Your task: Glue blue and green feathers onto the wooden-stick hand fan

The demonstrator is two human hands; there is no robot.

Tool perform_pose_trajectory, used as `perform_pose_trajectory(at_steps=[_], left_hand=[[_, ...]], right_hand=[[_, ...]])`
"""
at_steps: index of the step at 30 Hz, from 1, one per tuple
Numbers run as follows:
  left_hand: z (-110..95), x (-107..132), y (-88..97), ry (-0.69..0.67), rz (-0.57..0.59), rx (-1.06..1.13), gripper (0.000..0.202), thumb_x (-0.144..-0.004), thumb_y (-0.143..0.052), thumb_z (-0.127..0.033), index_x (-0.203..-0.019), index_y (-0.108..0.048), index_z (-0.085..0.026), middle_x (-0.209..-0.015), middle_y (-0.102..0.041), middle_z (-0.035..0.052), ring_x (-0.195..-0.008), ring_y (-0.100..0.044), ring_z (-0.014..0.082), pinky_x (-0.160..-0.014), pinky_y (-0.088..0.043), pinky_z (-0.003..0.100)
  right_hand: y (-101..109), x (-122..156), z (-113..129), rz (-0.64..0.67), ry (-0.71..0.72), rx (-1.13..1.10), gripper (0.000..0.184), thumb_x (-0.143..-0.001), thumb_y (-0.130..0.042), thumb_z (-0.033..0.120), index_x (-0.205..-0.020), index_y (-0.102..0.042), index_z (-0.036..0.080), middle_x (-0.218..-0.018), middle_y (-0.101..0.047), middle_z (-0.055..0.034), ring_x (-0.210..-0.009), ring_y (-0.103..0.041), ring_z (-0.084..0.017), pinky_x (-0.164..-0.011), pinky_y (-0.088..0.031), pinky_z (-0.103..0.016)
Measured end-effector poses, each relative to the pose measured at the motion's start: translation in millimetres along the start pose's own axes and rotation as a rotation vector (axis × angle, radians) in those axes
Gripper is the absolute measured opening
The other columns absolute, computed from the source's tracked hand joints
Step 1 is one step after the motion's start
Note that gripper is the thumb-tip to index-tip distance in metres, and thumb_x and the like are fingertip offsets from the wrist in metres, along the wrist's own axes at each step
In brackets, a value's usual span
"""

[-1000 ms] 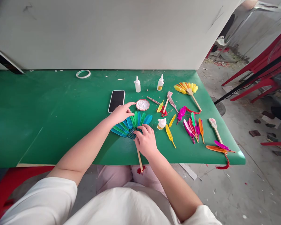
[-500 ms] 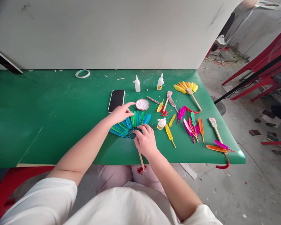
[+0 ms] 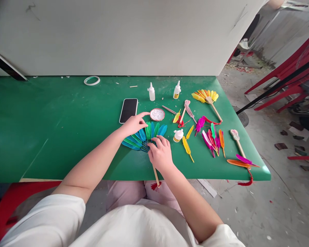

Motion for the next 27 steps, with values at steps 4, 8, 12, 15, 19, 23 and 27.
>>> perform_pose_trajectory(at_steps=[4, 8, 12, 15, 19, 23, 27], left_hand=[[0.9, 0.7, -0.8, 0.003, 0.003, -0.034, 0.057, -0.076, -0.057, -0.017, -0.129, -0.039, -0.026, -0.071, -0.065, -0.0021, -0.068, -0.06, 0.0139, -0.064, -0.043, 0.023], [-3.1, 8.2, 6.0, -0.019, -0.108, -0.131, 0.049, -0.08, -0.052, -0.019, -0.127, -0.04, -0.023, -0.08, -0.065, 0.0, -0.077, -0.059, 0.0155, -0.072, -0.043, 0.026], [-8.4, 30.8, 10.9, -0.049, -0.342, -0.218, 0.036, -0.084, -0.044, -0.02, -0.12, -0.048, -0.021, -0.099, -0.062, 0.0037, -0.092, -0.053, 0.0176, -0.084, -0.042, 0.03], [-15.2, 55.4, -4.5, -0.095, -0.392, -0.275, 0.031, -0.086, -0.038, -0.019, -0.112, -0.055, -0.019, -0.104, -0.061, 0.006, -0.097, -0.052, 0.0194, -0.09, -0.041, 0.035], [-30.4, 88.9, -45.3, -0.261, -0.258, -0.314, 0.033, -0.088, -0.035, -0.018, -0.112, -0.056, -0.018, -0.116, -0.057, 0.0085, -0.111, -0.048, 0.0208, -0.098, -0.038, 0.038], [-41.2, 110.0, -72.7, -0.427, -0.103, -0.33, 0.047, -0.088, -0.038, -0.035, -0.128, -0.042, -0.01, -0.139, -0.033, 0.0144, -0.132, -0.025, 0.0239, -0.107, -0.029, 0.041], [-41.0, 113.1, -77.1, -0.454, -0.065, -0.375, 0.054, -0.088, -0.037, -0.041, -0.13, -0.037, -0.007, -0.14, -0.031, 0.0171, -0.132, -0.023, 0.0249, -0.108, -0.027, 0.043]], right_hand=[[-0.7, 0.1, 0.9, 0.005, -0.004, 0.014, 0.021, -0.077, -0.05, 0.014, -0.09, -0.064, 0.023, -0.103, -0.059, -0.0047, -0.111, -0.042, -0.024, -0.088, -0.037, -0.039], [-0.4, -1.6, 0.1, 0.019, -0.006, 0.021, 0.021, -0.078, -0.049, 0.015, -0.091, -0.063, 0.022, -0.105, -0.058, -0.0055, -0.111, -0.042, -0.024, -0.088, -0.038, -0.039], [6.8, -1.3, 3.5, -0.11, 0.038, -0.07, 0.025, -0.078, -0.047, 0.012, -0.096, -0.062, 0.022, -0.102, -0.06, -0.0057, -0.107, -0.047, -0.022, -0.088, -0.042, -0.038], [21.7, 7.6, 10.3, -0.29, 0.13, -0.22, 0.033, -0.076, -0.047, 0.006, -0.101, -0.059, 0.024, -0.096, -0.062, -0.0042, -0.096, -0.053, -0.018, -0.082, -0.047, -0.035], [58.2, 23.7, -7.6, -0.496, 0.133, -0.277, 0.039, -0.074, -0.049, 0.005, -0.105, -0.058, 0.026, -0.094, -0.063, -0.0038, -0.085, -0.059, -0.016, -0.072, -0.05, -0.032], [107.5, 19.9, -93.0, -0.579, -0.32, -0.083, 0.019, -0.079, -0.05, 0.018, -0.094, -0.062, 0.022, -0.089, -0.064, -0.0059, -0.08, -0.059, -0.017, -0.071, -0.048, -0.031], [136.5, 1.6, -192.4, -0.111, -0.866, 0.164, 0.031, -0.081, -0.042, 0.037, -0.098, -0.062, 0.019, -0.085, -0.065, -0.0082, -0.077, -0.059, -0.017, -0.069, -0.043, -0.031]])
Point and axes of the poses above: each hand's wrist, its own x-axis away from the middle knuckle, its own y-axis out of the back of the hand, z = x × y, the point moved 2 cm from there along -x, towards the middle knuckle
